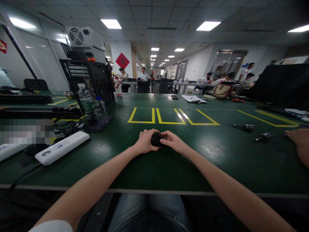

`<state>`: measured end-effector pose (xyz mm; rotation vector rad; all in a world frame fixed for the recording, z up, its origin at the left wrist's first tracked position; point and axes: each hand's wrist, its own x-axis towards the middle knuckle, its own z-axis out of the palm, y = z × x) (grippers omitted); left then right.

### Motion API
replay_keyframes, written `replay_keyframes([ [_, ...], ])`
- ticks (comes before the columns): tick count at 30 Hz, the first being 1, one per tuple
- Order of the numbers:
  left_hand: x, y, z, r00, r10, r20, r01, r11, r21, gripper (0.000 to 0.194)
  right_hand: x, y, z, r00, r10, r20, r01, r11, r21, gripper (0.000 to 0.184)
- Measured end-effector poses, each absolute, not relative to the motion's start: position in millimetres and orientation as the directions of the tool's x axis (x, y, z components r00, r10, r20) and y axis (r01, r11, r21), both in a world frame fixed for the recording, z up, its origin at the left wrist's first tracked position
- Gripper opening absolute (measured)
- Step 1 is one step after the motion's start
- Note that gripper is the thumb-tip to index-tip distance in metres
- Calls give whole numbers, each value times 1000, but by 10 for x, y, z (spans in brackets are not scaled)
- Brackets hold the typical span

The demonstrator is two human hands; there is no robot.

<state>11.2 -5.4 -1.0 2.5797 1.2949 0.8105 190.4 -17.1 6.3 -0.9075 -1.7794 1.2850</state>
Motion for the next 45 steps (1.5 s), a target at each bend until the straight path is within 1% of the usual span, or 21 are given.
replay_keyframes([
  [3,117,-56,-7,475,788,392,709,-606,359,61,1908,-201,79,-505,841,194,68,263,-962,35],
  [4,118,-57,-5,471,793,387,713,-600,363,61,1907,-207,80,-502,841,203,61,268,-961,35],
  [7,119,-59,-1,469,798,379,712,-595,372,61,1895,-197,63,-459,860,224,70,286,-956,25],
  [9,119,-57,-3,474,793,382,708,-601,370,62,1889,-174,44,-441,866,236,73,297,-952,22],
  [13,122,-48,-13,471,791,391,718,-601,352,62,1891,-145,29,-445,871,207,89,273,-958,28],
  [16,121,-46,-15,474,791,388,718,-602,350,62,1902,-162,49,-468,866,177,109,255,-961,29],
  [20,116,-49,-11,476,789,388,717,-604,349,62,1906,-185,56,-512,831,216,56,283,-957,35],
  [26,119,-62,3,478,786,392,707,-609,359,62,1886,-155,17,-438,865,244,76,306,-949,21],
  [31,115,-79,26,473,799,371,712,-595,373,61,1900,-132,6,-416,891,183,118,252,-960,30],
  [34,109,-78,26,477,796,371,709,-599,372,60,1915,-148,27,-440,886,149,139,231,-963,31],
  [39,116,-65,3,473,791,389,713,-603,358,61,1909,-193,68,-514,833,204,52,268,-962,36],
  [43,128,-69,4,458,804,379,727,-584,361,62,1893,-197,69,-470,852,232,55,290,-955,27],
  [45,129,-74,12,460,806,372,728,-582,362,62,1890,-189,63,-456,860,230,71,292,-954,25],
])
